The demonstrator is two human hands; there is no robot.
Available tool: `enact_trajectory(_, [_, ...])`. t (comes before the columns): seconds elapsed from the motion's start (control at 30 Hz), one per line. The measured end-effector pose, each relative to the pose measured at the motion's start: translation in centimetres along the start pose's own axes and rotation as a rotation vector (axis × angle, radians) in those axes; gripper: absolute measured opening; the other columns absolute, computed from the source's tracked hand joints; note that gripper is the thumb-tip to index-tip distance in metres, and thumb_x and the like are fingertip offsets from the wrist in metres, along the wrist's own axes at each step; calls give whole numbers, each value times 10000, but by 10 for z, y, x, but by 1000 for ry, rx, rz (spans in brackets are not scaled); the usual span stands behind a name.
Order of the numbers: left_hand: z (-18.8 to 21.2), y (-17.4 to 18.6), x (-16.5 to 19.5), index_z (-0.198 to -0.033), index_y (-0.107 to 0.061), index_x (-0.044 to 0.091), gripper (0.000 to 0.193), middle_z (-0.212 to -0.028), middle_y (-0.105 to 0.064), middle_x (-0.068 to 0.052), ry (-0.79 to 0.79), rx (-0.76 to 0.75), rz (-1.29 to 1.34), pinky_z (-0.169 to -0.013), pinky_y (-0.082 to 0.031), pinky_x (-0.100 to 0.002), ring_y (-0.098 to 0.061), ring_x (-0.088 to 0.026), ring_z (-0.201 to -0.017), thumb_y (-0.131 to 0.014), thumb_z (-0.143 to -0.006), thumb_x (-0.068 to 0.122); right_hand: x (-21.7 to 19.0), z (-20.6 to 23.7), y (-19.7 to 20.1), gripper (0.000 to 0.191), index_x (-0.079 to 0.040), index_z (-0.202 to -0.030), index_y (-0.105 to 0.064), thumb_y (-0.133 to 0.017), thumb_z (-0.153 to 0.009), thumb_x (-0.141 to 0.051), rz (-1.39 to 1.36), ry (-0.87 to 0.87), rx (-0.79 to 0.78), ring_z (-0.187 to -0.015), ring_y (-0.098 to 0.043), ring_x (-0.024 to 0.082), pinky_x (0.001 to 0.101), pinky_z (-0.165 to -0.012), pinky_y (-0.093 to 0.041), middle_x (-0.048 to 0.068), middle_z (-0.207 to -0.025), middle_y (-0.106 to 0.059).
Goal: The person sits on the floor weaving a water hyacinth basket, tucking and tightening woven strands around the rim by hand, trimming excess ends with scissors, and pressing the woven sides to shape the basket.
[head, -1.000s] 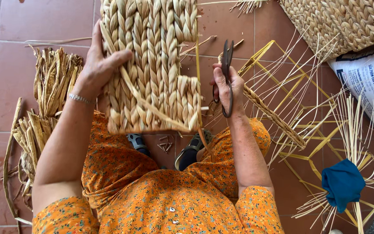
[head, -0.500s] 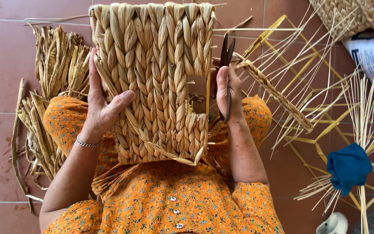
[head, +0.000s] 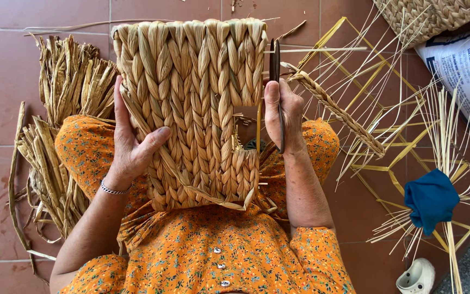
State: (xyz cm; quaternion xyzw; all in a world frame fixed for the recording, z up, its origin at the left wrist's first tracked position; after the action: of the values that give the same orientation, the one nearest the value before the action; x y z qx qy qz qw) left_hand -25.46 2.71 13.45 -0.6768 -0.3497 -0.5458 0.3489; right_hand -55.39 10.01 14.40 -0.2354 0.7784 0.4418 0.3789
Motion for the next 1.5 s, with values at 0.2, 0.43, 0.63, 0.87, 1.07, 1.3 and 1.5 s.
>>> enact_trajectory(0.2, [3, -3, -3, -1711, 55, 108, 1086, -1714, -271, -134, 14, -5, 46, -1332, -360, -422, -407, -230, -1531, -738, -968, 89, 12, 7, 0, 569, -46, -875, -589, -356, -1177, -467, 73, 20, 25, -543, -529, 116, 303, -518, -410, 10, -613, -490])
enact_trajectory(0.43, [5, -2, -9, -1700, 50, 113, 1077, -1709, -297, -134, 42, 4, 79, -1322, -374, -418, -422, -238, -1493, -746, -974, 95, 26, 12, 7, 572, -50, -1059, -667, -387, -1098, -547, -239, -120, 4, -549, -519, 59, 250, -470, -389, -21, -671, -543])
enact_trajectory(0.63, [4, 0, -11, -1694, 37, 117, 1060, -1684, -305, -122, 25, -1, 89, -1330, -380, -409, -418, -236, -1491, -768, -1003, 117, 33, 32, 3, 617, 3, -1259, -594, -601, -1066, -583, -570, -233, -128, -671, -533, 61, 228, -570, -443, 47, -902, -662])
enact_trajectory(0.87, [2, 2, -13, -1692, 30, 126, 1054, -1665, -311, -116, 13, -15, 75, -1319, -392, -415, -424, -239, -1492, -781, -1020, 143, 39, 62, -7, 466, -35, -1318, -587, -489, -1120, -445, -126, -34, -52, -673, -589, 48, 203, -540, -525, 15, -902, -648])
enact_trajectory(1.07, [2, 4, -15, -1702, 12, 127, 1041, -1668, -316, -109, -4, -15, 59, -1304, -362, -398, -415, -232, -1503, -783, -1032, 147, 25, 65, 3, 271, -13, -1282, -558, -589, -1136, -239, 105, 200, 80, -766, -675, 150, 311, -649, -575, 79, -920, -658])
enact_trajectory(1.3, [5, 6, -20, -1705, 6, 133, 1021, -1665, -327, -105, 0, -14, 56, -1309, -358, -392, -422, -226, -1501, -768, -1040, 131, 16, 50, -5, 210, -17, -1210, -544, -644, -1099, -165, 193, 334, 143, -765, -695, 234, 367, -667, -580, 118, -905, -644])
enact_trajectory(1.5, [5, 7, -23, -1709, -7, 139, 983, -1661, -341, -111, 7, 2, 26, -1299, -367, -396, -431, -228, -1496, -732, -1046, 95, 1, 43, -12, 230, -19, -1219, -521, -618, -1090, -182, 240, 358, 177, -789, -690, 263, 390, -673, -556, 129, -926, -622])
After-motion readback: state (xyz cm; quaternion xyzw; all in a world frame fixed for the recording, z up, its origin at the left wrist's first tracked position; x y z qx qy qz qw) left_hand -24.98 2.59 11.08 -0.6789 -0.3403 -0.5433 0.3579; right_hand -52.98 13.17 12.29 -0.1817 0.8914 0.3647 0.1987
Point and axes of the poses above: each hand's wrist, its own z-axis away from the middle knuckle, its own y-axis out of the back of the hand, x = y × z, the point moved 10 cm from there along -z, towards the middle knuckle
